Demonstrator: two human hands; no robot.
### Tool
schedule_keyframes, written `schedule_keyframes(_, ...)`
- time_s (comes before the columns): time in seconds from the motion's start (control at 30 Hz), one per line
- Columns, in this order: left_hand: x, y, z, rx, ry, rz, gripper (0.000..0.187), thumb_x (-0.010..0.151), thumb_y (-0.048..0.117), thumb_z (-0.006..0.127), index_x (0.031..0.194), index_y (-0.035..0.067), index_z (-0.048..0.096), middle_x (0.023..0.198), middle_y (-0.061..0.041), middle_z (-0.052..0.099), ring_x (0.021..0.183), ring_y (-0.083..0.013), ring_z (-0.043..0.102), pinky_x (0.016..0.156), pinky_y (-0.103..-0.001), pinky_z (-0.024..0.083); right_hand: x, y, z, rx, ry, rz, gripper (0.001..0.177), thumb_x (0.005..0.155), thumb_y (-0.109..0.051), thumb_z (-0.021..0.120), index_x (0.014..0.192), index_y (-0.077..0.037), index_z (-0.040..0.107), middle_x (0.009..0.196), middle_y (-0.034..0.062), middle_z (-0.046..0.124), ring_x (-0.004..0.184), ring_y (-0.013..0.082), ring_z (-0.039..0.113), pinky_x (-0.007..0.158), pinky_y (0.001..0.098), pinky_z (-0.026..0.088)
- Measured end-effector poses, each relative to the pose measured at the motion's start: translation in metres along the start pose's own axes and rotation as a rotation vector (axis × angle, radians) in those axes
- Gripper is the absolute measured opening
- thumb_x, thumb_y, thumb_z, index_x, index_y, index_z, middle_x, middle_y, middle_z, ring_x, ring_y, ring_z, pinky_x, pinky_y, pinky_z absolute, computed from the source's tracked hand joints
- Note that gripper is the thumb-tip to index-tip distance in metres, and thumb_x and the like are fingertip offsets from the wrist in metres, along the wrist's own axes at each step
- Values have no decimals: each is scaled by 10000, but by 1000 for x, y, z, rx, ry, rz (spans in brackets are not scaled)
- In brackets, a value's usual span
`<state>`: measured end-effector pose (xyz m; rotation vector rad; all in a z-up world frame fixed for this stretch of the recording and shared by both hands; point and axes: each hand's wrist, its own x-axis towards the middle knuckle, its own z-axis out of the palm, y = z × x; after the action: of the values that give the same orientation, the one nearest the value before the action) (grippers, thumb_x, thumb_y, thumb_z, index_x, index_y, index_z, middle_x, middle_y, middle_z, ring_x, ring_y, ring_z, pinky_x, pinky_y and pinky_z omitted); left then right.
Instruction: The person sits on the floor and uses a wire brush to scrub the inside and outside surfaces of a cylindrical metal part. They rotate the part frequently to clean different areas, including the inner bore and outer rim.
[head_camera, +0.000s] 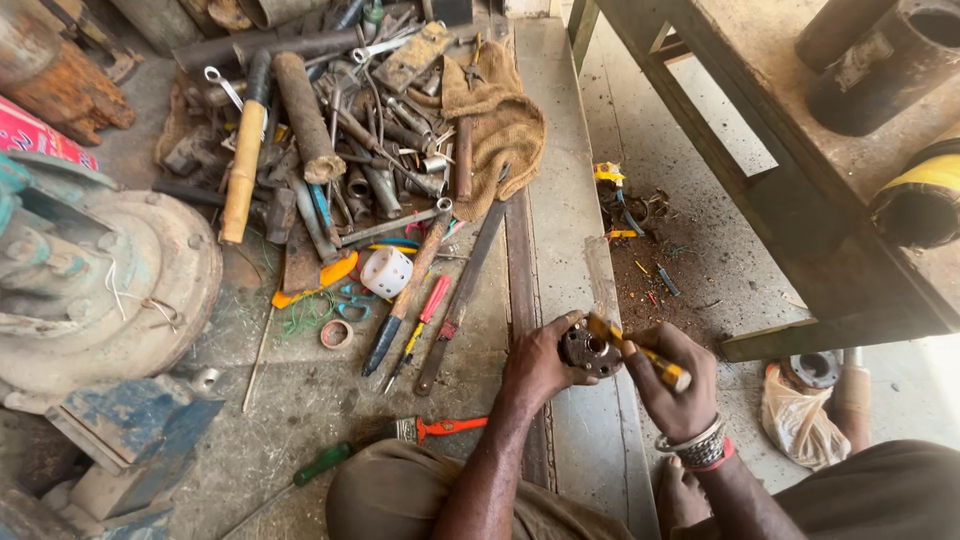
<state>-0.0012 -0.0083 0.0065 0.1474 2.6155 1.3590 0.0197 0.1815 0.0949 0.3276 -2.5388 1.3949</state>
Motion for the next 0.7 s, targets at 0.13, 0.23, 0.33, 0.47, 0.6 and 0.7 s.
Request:
schedule_keyframes(0.13,2,2,1,7,-44,-82,1101,544,322,980,1514,175,480,1315,-129,684,1148,-262,680,1059,-471,509,1,-3,-5,-153,-161,-28,89,874,-185,722,874,-101,751,760,52,763,608,149,702,538,308,534)
schedule_keyframes(0.23,-1,3,1,6,-55,-118,1091,569,305,973,1529,180,469,1272,-149,699,1103,-257,700,1024,-450,546,-2,-9,-9,-129,-113,-23,103,867,-182,712,861,-89,756,751,65,752,604,174,692,551,334,533)
schedule_keyframes(0.33,-1,5,2,-15,-60,-121,1092,587,302,963,1538,166,444,1230,-146,715,1044,-237,730,979,-419,583,-1,-16,-13,-96,-194,-143,124,845,-162,711,907,-64,755,814,81,749,675,182,710,606,340,557)
schedule_keyframes(0.47,0,4,1,16,-13,-84,1067,593,294,970,1527,160,472,1182,-138,734,1027,-233,723,969,-420,564,2,-25,-12,-119,-170,-156,111,847,-159,713,893,-60,737,801,69,737,641,183,706,584,348,559)
schedule_keyframes(0.6,0,3,5,-34,20,-69,1034,622,282,951,1533,145,482,1191,-114,749,1011,-213,744,970,-416,579,4,-27,-14,-173,-350,-132,100,841,-151,719,880,-62,742,788,50,752,637,174,731,604,334,582)
schedule_keyframes(0.7,2,2,1,35,24,-18,1031,560,266,994,1474,149,533,1178,-137,736,1011,-242,720,994,-436,544,3,-22,-13,-180,-173,-162,102,858,-155,716,900,-69,752,765,56,735,632,167,703,570,324,550)
